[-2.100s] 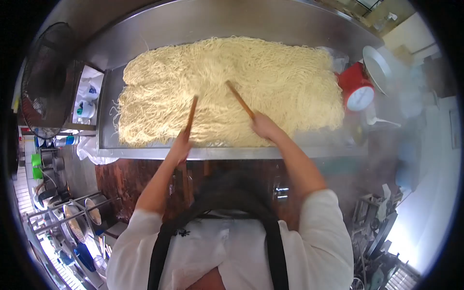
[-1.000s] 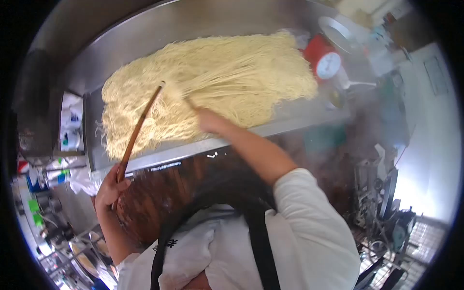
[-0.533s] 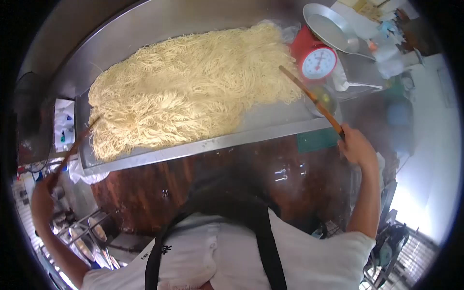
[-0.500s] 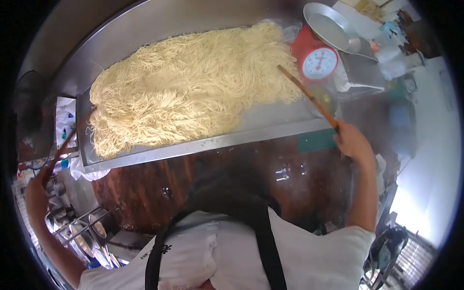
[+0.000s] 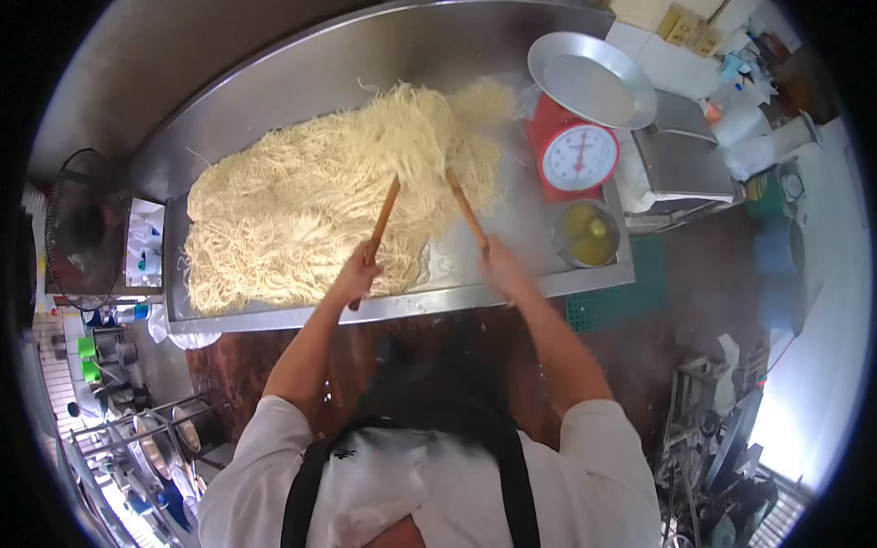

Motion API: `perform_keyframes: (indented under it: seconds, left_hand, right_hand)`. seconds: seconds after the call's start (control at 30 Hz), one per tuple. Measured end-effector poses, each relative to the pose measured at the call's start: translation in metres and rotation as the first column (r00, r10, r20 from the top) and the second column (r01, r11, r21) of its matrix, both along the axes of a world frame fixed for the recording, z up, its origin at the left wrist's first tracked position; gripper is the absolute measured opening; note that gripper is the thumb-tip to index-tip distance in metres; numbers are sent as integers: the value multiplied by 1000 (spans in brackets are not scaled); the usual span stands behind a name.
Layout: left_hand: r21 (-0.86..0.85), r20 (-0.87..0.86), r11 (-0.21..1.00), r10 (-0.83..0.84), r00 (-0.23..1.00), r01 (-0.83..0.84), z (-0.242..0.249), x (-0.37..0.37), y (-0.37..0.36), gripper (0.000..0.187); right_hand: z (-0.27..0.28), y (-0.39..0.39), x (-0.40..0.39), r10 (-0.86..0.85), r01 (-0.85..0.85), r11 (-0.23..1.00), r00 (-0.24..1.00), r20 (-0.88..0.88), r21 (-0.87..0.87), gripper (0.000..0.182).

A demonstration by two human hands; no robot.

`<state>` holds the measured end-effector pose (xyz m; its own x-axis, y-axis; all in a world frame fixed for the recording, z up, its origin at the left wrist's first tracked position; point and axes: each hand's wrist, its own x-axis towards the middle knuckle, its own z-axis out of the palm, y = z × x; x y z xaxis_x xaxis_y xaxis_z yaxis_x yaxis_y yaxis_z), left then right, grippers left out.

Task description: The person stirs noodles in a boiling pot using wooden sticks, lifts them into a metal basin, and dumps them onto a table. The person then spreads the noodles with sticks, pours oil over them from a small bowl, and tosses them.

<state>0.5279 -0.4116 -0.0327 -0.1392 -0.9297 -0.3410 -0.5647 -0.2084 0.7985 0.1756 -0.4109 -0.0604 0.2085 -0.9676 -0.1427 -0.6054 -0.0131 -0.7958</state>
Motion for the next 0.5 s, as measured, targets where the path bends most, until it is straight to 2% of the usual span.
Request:
perform_keyframes:
  seconds: [0.03, 0.07, 0.13, 0.17, 0.2, 0.23, 0.27, 0.3, 0.33, 0.37, 0.4, 0.47, 0.5]
  left_hand:
    - [-119, 1, 992, -44, 999, 44, -23, 2, 11, 64]
    - [-89, 79, 996, -26, 997, 33, 6, -28, 5, 64]
    - [144, -72, 988, 57, 996, -47, 87, -64, -29, 66]
    - [291, -135, 954, 122, 983, -78, 116, -72, -22, 67]
    - [260, -229, 964, 123, 966, -61, 142, -67, -16, 69]
    - [228, -323, 972, 122, 939, -47, 156, -53, -10, 71]
    - [149, -271, 984, 132, 954, -94, 149, -34, -1, 71]
    - [57, -224, 990, 142, 964, -132, 144, -10, 7, 71]
    - [106, -22, 988, 114, 993, -111, 150, 26, 14, 69]
    - [16, 188, 999, 35, 982, -39, 147, 63, 26, 69]
    - [57, 318, 998, 0, 948, -20, 157, 96, 43, 68]
    - [120, 543, 991, -110, 832, 53, 171, 144, 89, 66]
    - [137, 635, 985, -170, 754, 106, 173, 154, 100, 65]
  right_hand:
    - [-9, 19, 10, -41, 41, 999, 999, -10, 7, 27]
    - [8, 22, 24, -55, 55, 997, 998, 4, 57, 28]
    - [97, 6, 50, -91, 84, 985, 995, 36, 153, 29]
    - [132, 4, 44, -107, 82, 983, 982, 153, 163, 31]
    - [165, -8, 36, -123, 83, 984, 956, 266, 159, 33]
    - [192, -12, 23, -99, 86, 993, 978, 182, 80, 32]
    - [205, -13, 7, -83, 83, 997, 992, 92, -1, 31]
    - [192, -13, -14, -76, 79, 996, 994, 77, -44, 30]
    - [179, -13, -40, -67, 73, 993, 996, 60, -91, 30]
    - [178, 4, -68, -71, 70, 994, 997, -11, -83, 31]
    - [180, 30, -93, -78, 71, 994, 994, -78, -80, 31]
    - [191, 95, -126, -90, 91, 995, 995, -43, 30, 36]
    - [173, 114, -146, -10, 36, 981, 991, -132, 193, 39]
